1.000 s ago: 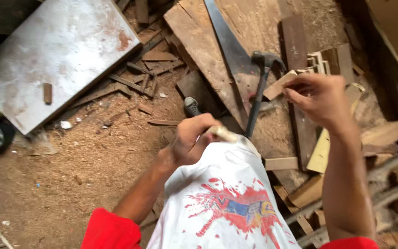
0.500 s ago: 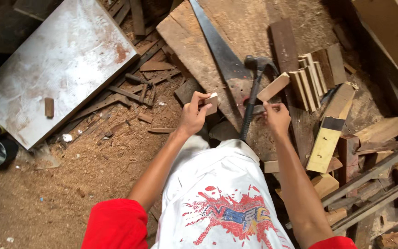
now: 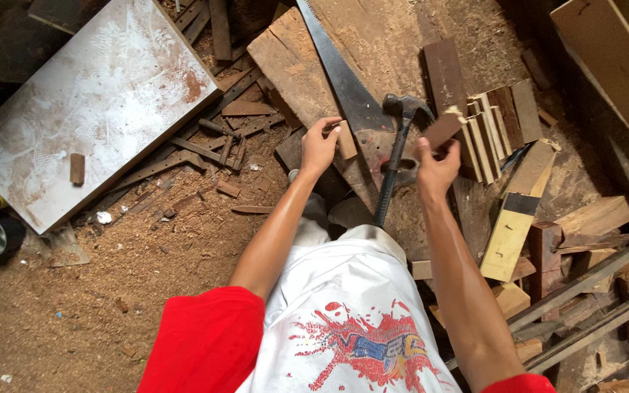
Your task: The person repeatedly strikes small wooden blocks with a hammer on a workbench, then gathers and stacks the blocks. The person continues hammering additional blocks and organizes them into a pile.
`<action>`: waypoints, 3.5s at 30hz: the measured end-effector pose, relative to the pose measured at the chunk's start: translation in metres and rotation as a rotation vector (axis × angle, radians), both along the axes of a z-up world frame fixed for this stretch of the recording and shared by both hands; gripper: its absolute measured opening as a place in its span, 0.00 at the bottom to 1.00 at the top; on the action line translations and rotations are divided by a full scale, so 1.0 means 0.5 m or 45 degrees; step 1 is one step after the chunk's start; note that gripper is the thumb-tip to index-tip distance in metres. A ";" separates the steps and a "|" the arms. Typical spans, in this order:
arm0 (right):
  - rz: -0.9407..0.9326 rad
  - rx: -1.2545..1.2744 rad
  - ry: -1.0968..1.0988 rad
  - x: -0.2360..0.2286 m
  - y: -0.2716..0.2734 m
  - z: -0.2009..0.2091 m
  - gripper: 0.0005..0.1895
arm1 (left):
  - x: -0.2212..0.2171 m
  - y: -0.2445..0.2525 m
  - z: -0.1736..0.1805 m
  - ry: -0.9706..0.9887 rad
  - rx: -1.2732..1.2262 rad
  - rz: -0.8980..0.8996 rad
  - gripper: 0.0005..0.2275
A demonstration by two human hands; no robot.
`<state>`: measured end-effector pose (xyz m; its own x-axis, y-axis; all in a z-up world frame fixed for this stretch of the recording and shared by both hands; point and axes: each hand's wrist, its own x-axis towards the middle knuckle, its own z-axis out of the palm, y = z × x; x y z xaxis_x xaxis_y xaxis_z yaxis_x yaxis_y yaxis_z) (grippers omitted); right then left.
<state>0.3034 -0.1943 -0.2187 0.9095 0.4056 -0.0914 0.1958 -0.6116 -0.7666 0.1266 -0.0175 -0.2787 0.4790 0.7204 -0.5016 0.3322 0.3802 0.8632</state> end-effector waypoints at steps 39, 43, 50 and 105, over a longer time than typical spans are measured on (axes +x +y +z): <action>0.253 -0.355 0.364 -0.193 -0.117 0.064 0.17 | -0.072 -0.031 0.002 -0.385 0.496 -0.334 0.19; 0.159 -0.368 0.689 -0.198 -0.119 0.079 0.17 | -0.064 -0.033 -0.012 -0.362 0.226 -0.255 0.21; 0.299 -0.265 0.601 -0.191 -0.063 0.179 0.10 | -0.051 -0.072 -0.031 -0.515 0.637 -0.068 0.19; 0.657 -0.624 0.184 -0.141 -0.091 0.231 0.25 | -0.004 -0.154 -0.195 -0.343 0.041 -0.126 0.15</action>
